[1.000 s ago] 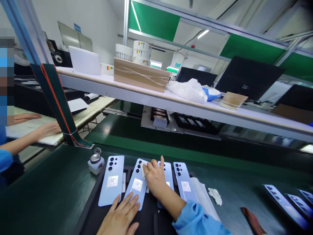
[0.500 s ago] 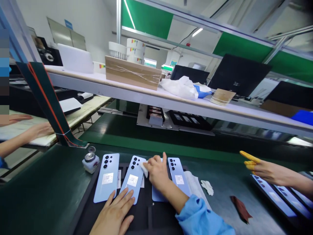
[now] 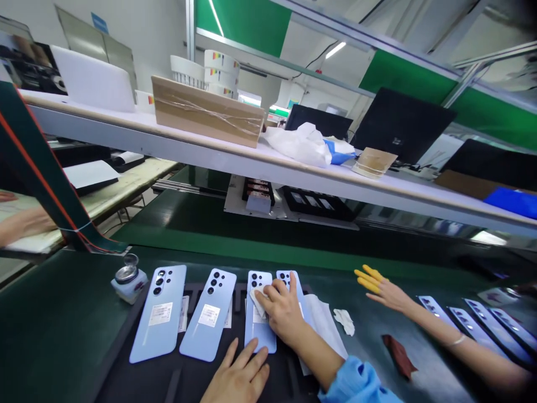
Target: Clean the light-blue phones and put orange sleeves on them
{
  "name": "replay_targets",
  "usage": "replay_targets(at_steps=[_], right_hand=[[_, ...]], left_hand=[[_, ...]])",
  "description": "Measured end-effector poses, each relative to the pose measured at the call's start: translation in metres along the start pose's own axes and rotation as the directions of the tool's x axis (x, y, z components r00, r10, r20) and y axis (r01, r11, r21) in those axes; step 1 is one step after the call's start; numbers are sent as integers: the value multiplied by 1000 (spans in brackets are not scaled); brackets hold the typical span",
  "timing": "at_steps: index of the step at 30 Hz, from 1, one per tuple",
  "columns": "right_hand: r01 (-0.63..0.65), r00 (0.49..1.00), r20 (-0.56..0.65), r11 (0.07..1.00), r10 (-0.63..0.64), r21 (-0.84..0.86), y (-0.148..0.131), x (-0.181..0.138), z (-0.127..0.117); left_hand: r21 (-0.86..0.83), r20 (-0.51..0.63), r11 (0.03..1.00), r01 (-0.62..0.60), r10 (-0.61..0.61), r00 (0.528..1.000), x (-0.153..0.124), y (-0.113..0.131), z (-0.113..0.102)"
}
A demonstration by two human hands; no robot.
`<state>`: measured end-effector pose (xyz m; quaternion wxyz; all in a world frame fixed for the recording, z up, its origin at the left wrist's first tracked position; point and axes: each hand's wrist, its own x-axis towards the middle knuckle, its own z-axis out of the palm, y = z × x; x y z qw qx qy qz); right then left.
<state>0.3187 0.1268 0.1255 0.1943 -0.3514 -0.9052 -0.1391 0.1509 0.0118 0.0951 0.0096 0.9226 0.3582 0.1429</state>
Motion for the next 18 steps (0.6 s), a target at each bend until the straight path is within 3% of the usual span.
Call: replay_targets(at_steps=[3, 8, 18], right_hand=[[32, 999, -26, 999, -32, -17, 4, 2, 1], [103, 994, -18, 995, -104, -11, 5, 4, 3], [22, 998, -56, 1000, -23, -9, 10, 10, 12]], left_hand=[[112, -151, 992, -51, 68, 986, -3, -4, 5], [265, -383, 964, -32, 136, 914, -3, -10, 13], [252, -347, 967, -42, 131, 929, -7, -13, 23]])
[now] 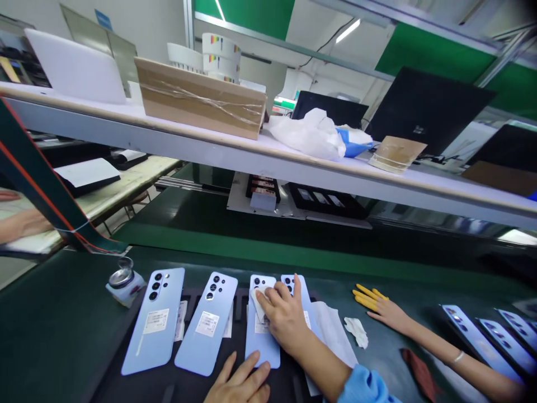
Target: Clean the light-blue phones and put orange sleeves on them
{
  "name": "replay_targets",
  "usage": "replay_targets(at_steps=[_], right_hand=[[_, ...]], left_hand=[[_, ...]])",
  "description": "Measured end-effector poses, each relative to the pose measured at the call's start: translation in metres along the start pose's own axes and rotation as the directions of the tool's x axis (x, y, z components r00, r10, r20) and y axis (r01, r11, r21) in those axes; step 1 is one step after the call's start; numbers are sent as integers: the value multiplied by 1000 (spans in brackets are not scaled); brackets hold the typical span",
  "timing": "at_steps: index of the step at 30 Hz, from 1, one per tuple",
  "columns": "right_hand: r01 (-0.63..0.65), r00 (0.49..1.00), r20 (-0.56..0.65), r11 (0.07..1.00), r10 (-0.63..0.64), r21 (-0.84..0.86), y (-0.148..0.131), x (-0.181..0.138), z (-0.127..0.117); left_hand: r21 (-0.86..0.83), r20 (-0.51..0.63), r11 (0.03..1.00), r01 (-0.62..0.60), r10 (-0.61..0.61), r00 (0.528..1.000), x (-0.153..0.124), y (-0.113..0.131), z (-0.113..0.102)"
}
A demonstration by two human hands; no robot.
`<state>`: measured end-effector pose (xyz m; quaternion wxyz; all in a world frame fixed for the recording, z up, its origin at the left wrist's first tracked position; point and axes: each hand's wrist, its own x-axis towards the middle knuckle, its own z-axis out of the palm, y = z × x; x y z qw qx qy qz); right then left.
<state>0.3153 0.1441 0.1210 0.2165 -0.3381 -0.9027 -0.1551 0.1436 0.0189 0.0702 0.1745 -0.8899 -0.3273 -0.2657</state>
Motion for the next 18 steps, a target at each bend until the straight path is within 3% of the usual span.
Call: replay_targets(at_steps=[9, 18], right_hand=[[-72, 996, 41, 993, 76, -98, 3, 21, 5], [-144, 984, 76, 975, 158, -170, 4, 15, -2]], left_hand=[[27, 25, 1000, -11, 10, 1000, 4, -1, -4], [-69, 65, 997, 22, -17, 998, 4, -1, -5]])
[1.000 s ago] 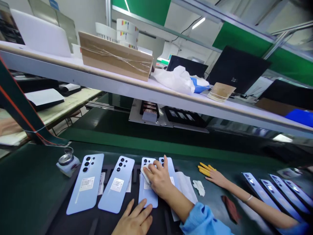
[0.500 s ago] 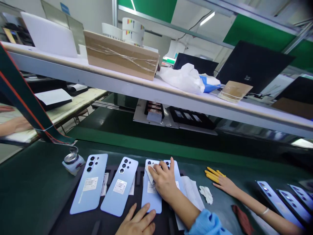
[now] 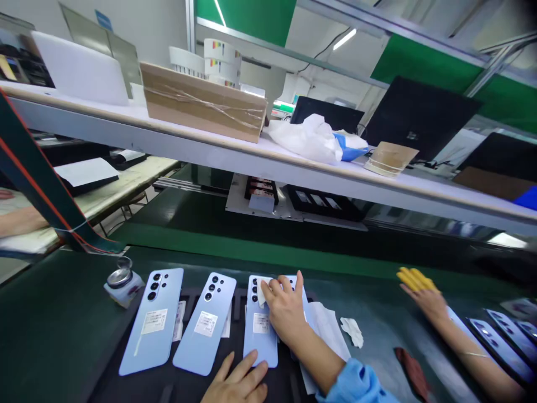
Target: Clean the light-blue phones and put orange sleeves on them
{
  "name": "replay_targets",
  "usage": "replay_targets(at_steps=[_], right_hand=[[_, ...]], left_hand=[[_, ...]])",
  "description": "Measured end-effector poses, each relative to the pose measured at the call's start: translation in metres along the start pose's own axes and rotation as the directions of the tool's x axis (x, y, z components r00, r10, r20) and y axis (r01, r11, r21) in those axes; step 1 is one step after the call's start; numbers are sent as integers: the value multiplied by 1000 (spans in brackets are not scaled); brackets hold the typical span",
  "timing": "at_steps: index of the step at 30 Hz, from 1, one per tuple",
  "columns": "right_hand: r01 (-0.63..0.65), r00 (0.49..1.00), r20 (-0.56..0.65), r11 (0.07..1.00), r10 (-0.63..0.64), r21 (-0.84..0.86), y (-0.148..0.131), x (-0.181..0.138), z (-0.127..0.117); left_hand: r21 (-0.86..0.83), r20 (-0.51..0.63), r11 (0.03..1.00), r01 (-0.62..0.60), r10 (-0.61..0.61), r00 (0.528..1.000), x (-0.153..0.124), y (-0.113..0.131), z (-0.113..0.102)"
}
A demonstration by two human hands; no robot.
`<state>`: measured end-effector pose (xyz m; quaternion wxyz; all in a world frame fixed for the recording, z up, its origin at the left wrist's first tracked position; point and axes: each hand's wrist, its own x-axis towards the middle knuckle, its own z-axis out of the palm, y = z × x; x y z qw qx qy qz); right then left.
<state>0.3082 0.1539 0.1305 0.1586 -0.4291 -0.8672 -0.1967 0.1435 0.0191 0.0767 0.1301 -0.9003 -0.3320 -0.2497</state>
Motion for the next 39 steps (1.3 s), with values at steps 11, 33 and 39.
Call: replay_targets(at_steps=[11, 33, 39], right_hand=[[22, 1000, -10, 1000, -23, -5, -6, -22, -7], [-242, 947, -132, 920, 293, 307, 69, -72, -43], [-69, 997, -30, 984, 74, 162, 61, -79, -15]], left_hand=[[0, 103, 999, -37, 36, 994, 9, -1, -13], [50, -6, 996, -68, 68, 998, 37, 22, 1], [104, -8, 991, -83, 84, 996, 74, 53, 30]])
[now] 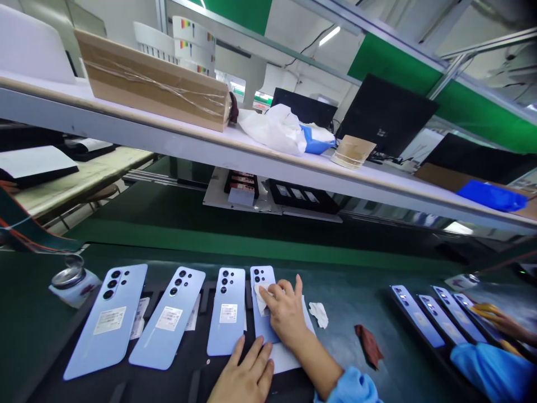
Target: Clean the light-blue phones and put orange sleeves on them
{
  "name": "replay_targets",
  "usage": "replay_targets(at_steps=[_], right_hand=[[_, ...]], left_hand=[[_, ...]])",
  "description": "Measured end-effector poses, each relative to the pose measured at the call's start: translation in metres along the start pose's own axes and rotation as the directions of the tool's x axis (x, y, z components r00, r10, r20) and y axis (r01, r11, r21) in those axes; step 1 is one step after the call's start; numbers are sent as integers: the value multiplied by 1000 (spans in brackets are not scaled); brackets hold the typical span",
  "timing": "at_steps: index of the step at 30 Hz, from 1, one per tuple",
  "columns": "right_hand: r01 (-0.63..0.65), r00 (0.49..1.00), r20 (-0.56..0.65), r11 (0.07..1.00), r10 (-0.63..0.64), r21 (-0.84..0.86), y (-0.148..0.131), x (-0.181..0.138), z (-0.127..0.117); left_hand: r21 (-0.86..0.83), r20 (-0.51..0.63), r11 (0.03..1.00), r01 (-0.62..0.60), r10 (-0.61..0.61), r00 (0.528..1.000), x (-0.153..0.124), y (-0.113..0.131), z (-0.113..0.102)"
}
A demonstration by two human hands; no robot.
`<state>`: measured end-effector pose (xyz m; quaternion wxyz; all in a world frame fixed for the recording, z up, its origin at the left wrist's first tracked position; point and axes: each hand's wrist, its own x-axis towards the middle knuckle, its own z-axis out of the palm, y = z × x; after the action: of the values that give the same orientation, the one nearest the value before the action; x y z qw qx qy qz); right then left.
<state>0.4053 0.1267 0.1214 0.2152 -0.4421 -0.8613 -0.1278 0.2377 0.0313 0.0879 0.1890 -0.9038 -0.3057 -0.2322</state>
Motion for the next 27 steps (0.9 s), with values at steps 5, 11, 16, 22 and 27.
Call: replay_targets(at_steps=[5, 11, 16, 22, 27], right_hand=[[42, 999, 12, 999, -41, -21, 4, 1, 4], [82, 996, 22, 996, -81, -18, 10, 6, 7], [79, 997, 24, 997, -78, -25, 11, 14, 9], [56, 998, 13, 997, -55, -59, 10, 30, 10], [66, 997, 45, 994, -62, -93, 12, 43, 15]], left_hand=[[22, 3, 1000, -1, 0, 1000, -5, 4, 10], [40, -103, 999, 19, -15, 995, -1, 0, 8], [44, -105, 999, 21, -16, 994, 0, -1, 9], [27, -73, 1000, -4, 6, 997, -7, -2, 12], [30, -79, 1000, -4, 7, 997, -9, -3, 20]])
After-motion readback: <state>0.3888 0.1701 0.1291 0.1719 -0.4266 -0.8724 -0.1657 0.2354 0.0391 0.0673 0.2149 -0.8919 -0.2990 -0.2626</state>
